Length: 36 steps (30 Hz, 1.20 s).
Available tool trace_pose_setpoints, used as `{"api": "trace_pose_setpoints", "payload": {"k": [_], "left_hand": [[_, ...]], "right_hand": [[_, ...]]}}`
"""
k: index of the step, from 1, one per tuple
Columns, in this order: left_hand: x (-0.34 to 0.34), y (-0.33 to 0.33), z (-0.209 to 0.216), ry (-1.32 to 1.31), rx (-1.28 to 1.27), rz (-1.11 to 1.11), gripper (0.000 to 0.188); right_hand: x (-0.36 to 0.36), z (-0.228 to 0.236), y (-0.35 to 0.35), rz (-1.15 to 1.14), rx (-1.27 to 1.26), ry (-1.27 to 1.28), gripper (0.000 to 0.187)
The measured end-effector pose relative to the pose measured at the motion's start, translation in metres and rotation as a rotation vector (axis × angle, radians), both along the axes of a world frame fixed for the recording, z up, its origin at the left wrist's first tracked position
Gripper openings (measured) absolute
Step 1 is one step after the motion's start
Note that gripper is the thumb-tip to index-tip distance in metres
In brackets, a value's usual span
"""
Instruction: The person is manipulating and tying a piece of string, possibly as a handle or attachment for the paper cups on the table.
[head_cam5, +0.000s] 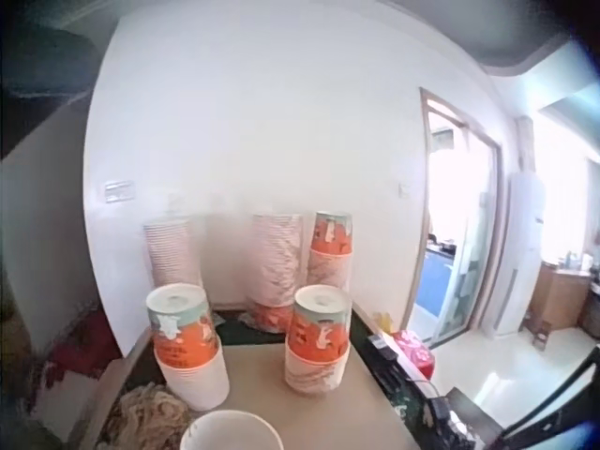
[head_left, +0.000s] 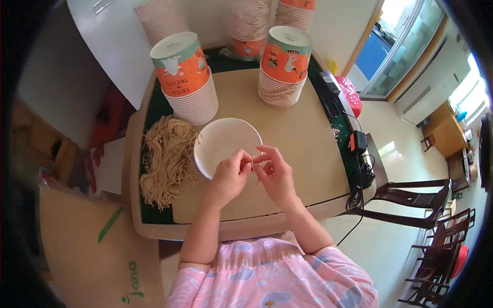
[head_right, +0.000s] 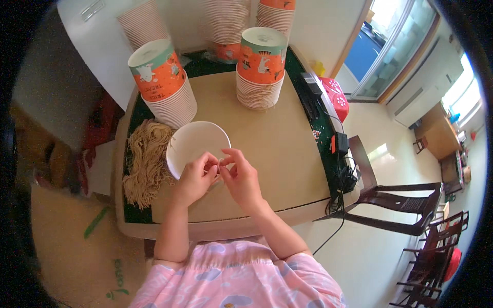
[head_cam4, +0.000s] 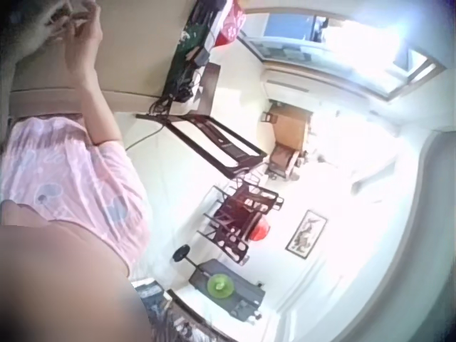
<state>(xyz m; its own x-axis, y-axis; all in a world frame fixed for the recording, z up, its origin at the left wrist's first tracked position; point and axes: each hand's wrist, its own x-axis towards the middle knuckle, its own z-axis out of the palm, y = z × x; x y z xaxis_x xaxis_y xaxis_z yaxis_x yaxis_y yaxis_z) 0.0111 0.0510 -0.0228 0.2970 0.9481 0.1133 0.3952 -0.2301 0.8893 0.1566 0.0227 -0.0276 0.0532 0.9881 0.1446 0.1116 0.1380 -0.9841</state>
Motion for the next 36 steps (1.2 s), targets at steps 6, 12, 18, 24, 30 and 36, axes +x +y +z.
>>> {"api": "trace_pose_setpoints", "payload": {"k": [6,12,18,24,30,36], "left_hand": [[0.004,-0.002,0.008,-0.139,-0.075,-0.045,0.033],[0.004,0.008,0.001,-0.123,-0.113,-0.073,0.046],[0.001,0.023,-0.004,-0.250,-0.337,-0.083,0.037],[0.002,0.021,-0.005,-0.269,-0.454,-0.116,0.025],[0.003,0.022,-0.008,-0.112,-0.217,-0.093,0.012],[0.003,0.023,-0.015,-0.083,-0.158,-0.014,0.014]], "right_hand": [[0.005,0.008,0.009,0.029,0.116,-0.298,0.039],[0.008,0.006,0.013,0.066,0.088,-0.254,0.036],[0.017,-0.005,0.022,0.152,-0.073,0.180,0.028],[0.019,-0.012,0.027,0.136,-0.126,0.426,0.025],[0.017,-0.008,0.027,0.105,-0.074,0.418,0.022],[0.025,-0.015,0.026,0.004,0.042,0.103,0.014]]}}
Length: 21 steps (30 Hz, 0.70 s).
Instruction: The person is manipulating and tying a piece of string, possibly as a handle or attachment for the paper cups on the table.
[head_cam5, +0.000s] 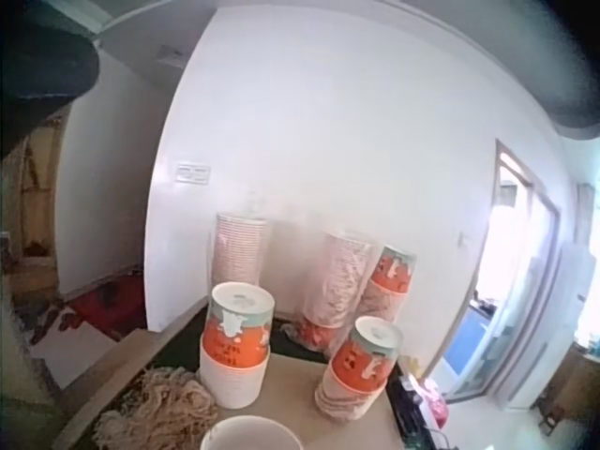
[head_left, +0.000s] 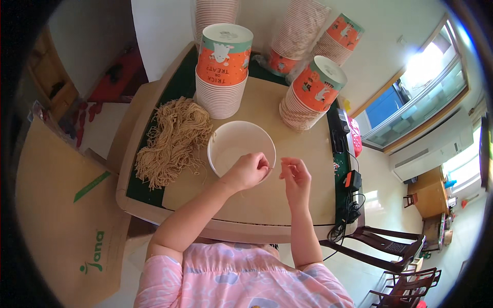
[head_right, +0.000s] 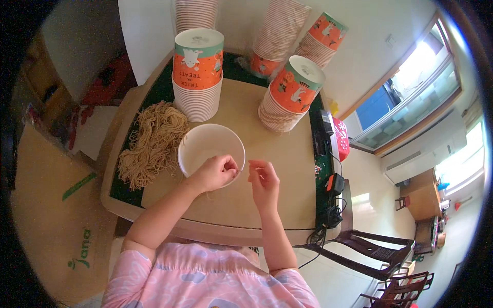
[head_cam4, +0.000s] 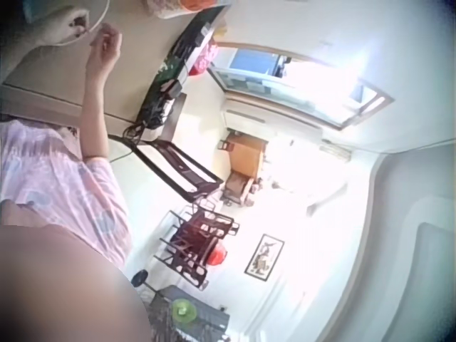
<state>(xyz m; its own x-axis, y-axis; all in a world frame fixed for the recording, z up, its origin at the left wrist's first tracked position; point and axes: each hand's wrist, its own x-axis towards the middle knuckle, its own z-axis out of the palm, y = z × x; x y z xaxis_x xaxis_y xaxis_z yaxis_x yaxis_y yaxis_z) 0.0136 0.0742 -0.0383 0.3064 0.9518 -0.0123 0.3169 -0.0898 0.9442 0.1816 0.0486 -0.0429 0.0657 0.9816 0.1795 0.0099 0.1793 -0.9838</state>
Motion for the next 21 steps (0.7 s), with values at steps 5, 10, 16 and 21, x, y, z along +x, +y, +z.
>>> {"api": "trace_pose_setpoints", "payload": {"k": [5,10,16,21], "left_hand": [[0.001,-0.002,0.000,0.092,0.047,-0.012,0.019],[0.002,-0.002,0.003,0.073,0.062,-0.001,0.018],[0.001,-0.004,0.004,0.039,0.081,-0.020,0.016],[0.002,-0.001,-0.001,0.013,0.110,-0.072,0.015]], "right_hand": [[-0.007,0.010,-0.001,0.004,0.135,-0.369,0.013],[-0.005,0.008,0.008,0.071,0.120,-0.454,0.012],[-0.006,0.022,0.014,0.088,-0.045,-0.101,0.003],[-0.005,0.022,0.016,0.101,-0.011,-0.092,0.002]]}}
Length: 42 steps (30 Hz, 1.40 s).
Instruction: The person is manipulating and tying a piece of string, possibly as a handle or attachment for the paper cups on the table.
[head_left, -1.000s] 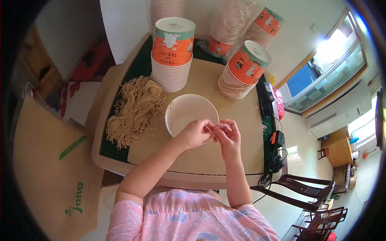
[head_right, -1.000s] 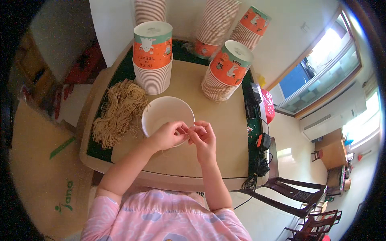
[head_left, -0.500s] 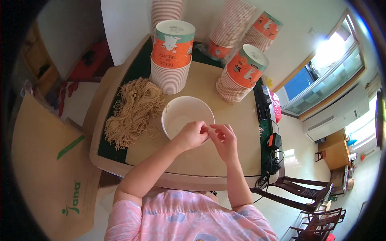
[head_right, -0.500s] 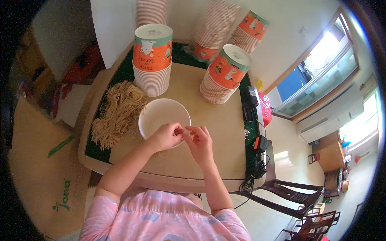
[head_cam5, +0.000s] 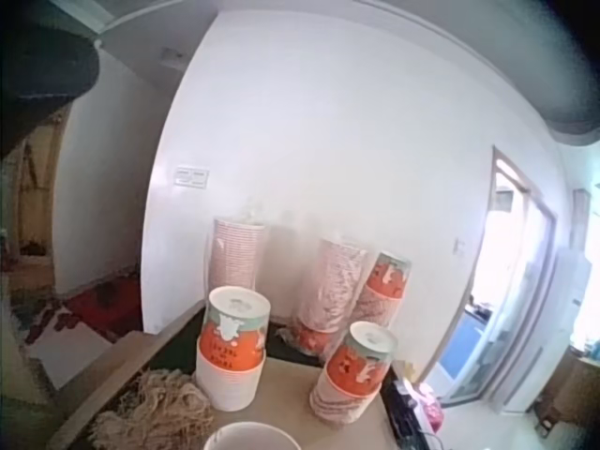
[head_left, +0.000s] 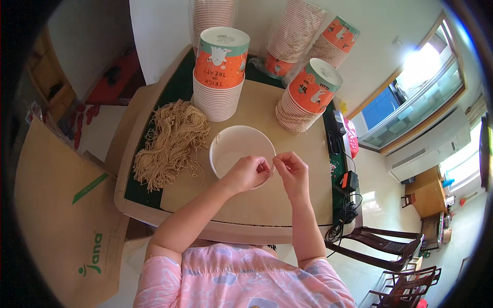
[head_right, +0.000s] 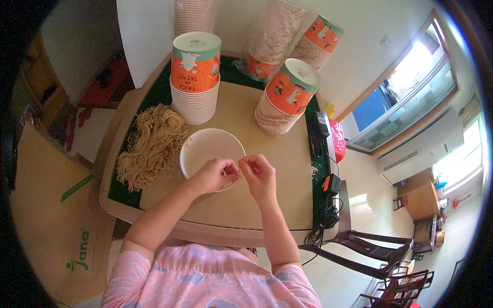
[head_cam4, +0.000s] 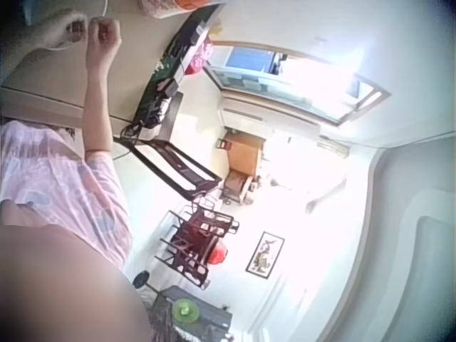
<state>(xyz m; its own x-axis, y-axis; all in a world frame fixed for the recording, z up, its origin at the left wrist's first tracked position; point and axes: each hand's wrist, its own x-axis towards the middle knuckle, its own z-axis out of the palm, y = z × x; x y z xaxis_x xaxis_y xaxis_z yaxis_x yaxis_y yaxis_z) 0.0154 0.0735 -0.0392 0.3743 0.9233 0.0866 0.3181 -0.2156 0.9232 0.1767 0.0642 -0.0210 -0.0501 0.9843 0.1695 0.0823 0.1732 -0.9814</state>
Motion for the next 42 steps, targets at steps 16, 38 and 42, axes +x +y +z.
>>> {"api": "trace_pose_setpoints", "payload": {"k": [16,38,42], "left_hand": [[0.001,0.000,-0.001,0.003,-0.033,0.012,0.014],[0.017,-0.012,0.008,-0.055,0.059,0.023,0.010],[0.019,-0.018,0.014,-0.007,0.124,0.053,0.008]], "right_hand": [[0.030,0.010,-0.011,0.007,-0.014,0.328,0.005],[0.022,0.010,-0.032,-0.003,0.261,-0.567,0.023],[0.028,0.004,-0.035,-0.086,0.269,-0.571,0.011]]}}
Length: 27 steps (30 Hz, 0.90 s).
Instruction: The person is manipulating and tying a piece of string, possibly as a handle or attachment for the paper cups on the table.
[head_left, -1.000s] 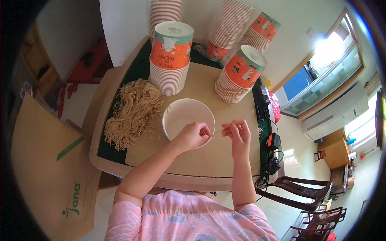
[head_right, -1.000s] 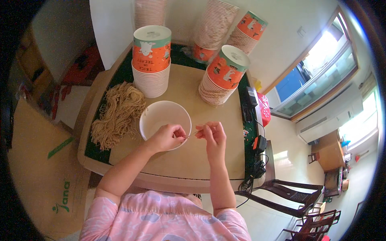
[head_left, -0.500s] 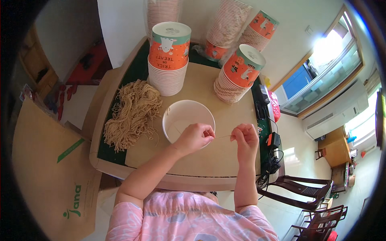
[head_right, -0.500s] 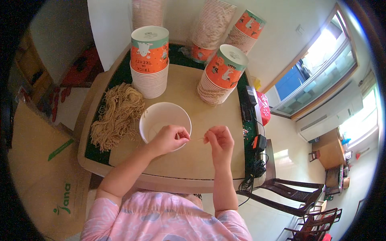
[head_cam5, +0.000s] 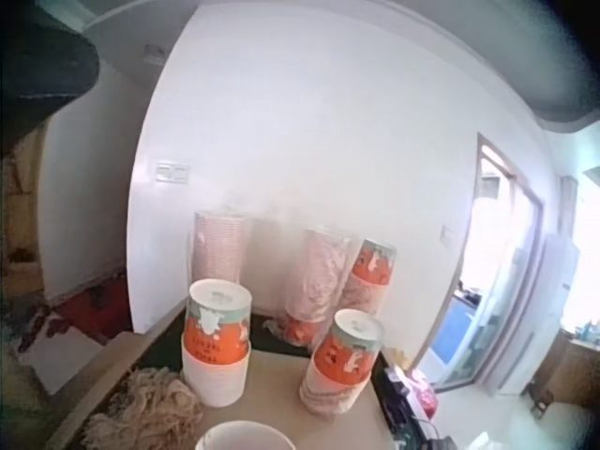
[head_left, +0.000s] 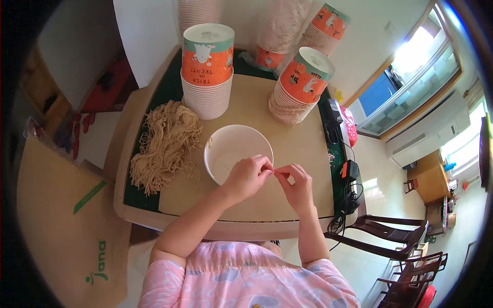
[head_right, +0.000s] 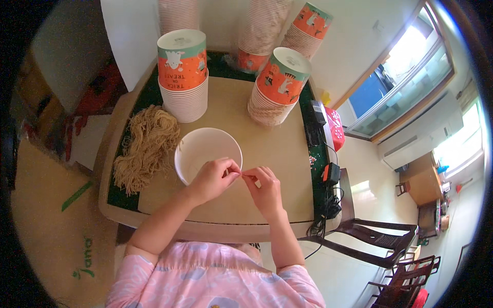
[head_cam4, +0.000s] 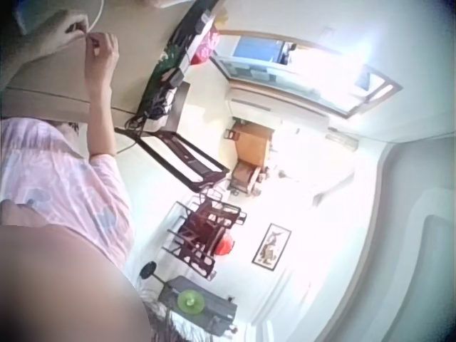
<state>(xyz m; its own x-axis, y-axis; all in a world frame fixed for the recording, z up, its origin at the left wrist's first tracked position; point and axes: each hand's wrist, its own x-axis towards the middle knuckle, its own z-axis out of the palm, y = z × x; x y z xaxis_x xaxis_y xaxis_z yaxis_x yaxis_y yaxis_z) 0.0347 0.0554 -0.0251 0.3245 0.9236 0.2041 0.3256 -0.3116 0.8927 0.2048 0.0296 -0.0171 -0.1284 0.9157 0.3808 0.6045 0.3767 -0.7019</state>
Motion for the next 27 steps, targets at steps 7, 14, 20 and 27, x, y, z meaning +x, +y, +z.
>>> {"api": "trace_pose_setpoints", "payload": {"k": [7,14,20,27], "left_hand": [[-0.001,-0.007,-0.001,0.031,0.066,0.048,0.007],[-0.001,-0.010,0.002,0.037,0.066,0.039,0.006],[-0.004,-0.009,0.006,0.023,0.017,0.025,0.007],[-0.006,-0.008,0.006,-0.011,-0.006,-0.024,0.007]], "right_hand": [[0.029,-0.017,-0.014,-0.090,-0.063,0.074,0.004],[0.048,-0.039,-0.022,-0.086,-0.211,0.315,0.004],[0.072,-0.052,-0.022,-0.161,-0.231,0.422,0.005],[0.016,-0.019,-0.021,0.072,-0.172,0.376,0.029]]}}
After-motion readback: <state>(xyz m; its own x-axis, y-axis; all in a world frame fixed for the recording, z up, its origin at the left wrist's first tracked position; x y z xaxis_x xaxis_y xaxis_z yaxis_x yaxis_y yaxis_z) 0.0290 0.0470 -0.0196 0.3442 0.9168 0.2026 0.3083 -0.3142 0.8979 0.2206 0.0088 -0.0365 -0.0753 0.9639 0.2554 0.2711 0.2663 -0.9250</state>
